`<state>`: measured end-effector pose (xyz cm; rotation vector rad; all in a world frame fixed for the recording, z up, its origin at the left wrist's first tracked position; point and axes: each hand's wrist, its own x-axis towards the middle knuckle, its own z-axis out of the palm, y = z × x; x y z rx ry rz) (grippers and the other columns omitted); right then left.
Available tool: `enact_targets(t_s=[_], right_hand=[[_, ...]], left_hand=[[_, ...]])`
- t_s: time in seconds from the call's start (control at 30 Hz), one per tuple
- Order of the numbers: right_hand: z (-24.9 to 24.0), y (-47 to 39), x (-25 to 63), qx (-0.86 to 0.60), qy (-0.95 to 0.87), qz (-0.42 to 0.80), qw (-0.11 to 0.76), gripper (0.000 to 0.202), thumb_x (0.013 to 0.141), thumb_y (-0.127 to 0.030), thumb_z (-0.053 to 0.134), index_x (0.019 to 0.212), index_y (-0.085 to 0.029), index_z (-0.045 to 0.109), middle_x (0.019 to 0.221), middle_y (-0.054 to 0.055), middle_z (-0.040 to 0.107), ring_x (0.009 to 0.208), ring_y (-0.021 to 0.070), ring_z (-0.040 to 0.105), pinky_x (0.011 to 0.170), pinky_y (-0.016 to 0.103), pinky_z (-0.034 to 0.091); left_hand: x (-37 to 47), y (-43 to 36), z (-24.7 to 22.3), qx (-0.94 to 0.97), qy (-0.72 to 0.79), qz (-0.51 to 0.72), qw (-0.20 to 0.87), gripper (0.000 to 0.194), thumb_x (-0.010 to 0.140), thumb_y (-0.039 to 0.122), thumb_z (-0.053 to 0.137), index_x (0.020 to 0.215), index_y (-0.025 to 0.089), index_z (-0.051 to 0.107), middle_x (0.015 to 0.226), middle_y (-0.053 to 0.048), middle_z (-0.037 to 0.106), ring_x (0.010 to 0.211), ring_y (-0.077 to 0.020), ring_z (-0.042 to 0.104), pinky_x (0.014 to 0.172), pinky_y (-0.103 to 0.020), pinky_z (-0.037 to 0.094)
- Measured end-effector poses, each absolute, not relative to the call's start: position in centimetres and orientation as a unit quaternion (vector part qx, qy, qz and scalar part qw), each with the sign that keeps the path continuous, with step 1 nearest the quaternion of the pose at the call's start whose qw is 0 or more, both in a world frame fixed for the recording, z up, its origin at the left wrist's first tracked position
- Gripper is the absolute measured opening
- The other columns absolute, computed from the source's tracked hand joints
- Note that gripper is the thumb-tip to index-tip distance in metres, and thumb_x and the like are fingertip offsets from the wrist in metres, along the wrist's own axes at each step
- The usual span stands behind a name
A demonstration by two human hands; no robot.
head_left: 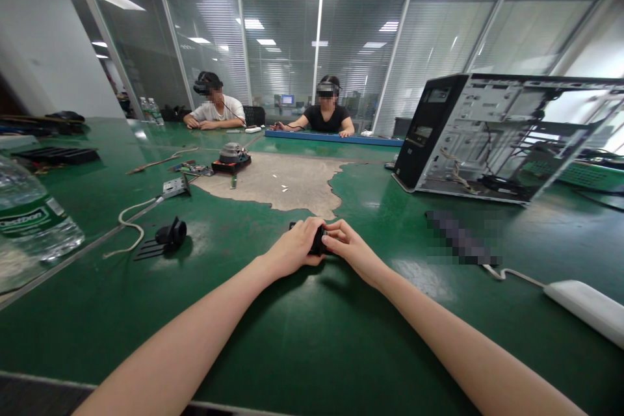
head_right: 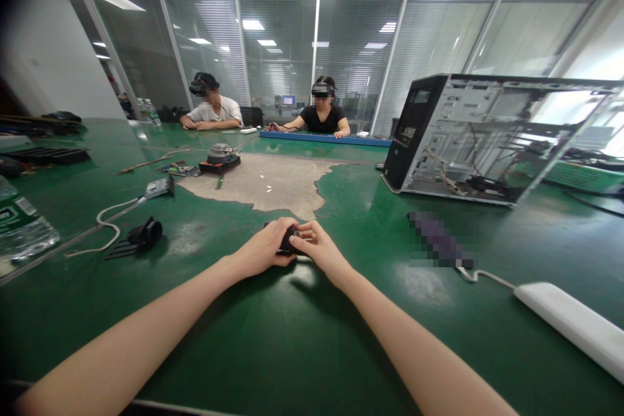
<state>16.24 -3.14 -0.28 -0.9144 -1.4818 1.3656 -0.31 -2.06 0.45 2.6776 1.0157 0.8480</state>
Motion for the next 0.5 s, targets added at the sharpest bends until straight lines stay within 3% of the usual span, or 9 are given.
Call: enact_targets(t_s=[0.23,0.4,0.5], right_hand=[[-0.5,-3.0,16.0,-0.411,-0.603,0.517,0.449,0.028,0.068,-0.037,0.059,0.088,-0.020,0.050,0.084,0.001,0.057,0.079,0.0142,0.054,0.075,0.032,0.042],[0.3,-3.4,16.2,-0.373,-0.615,0.543,0.433,0.034,0.060,-0.029,0.067,0.086,-0.022,0.046,0.086,0.000,0.056,0.080,0.0143,0.055,0.073,0.032,0.043],[0.4,-3.5,16.2,-0.364,-0.607,0.553,0.439,0.031,0.062,-0.029,0.066,0.085,-0.022,0.045,0.084,-0.001,0.056,0.080,0.0137,0.055,0.076,0.031,0.042]], left_hand=[[-0.4,-2.1,0.5,0.894,0.341,0.281,0.073,0.057,0.064,0.018,0.062,0.111,0.020,0.031,0.107,-0.007,0.045,0.093,-0.0216,0.046,0.080,-0.036,0.040],[-0.4,-2.1,0.4,0.894,0.342,0.279,0.071,0.056,0.063,0.016,0.062,0.111,0.020,0.031,0.107,-0.006,0.045,0.092,-0.0212,0.046,0.079,-0.035,0.040],[-0.4,-2.0,0.3,0.893,0.343,0.282,0.073,0.056,0.063,0.017,0.061,0.111,0.020,0.031,0.107,-0.006,0.045,0.092,-0.0214,0.046,0.079,-0.035,0.040]])
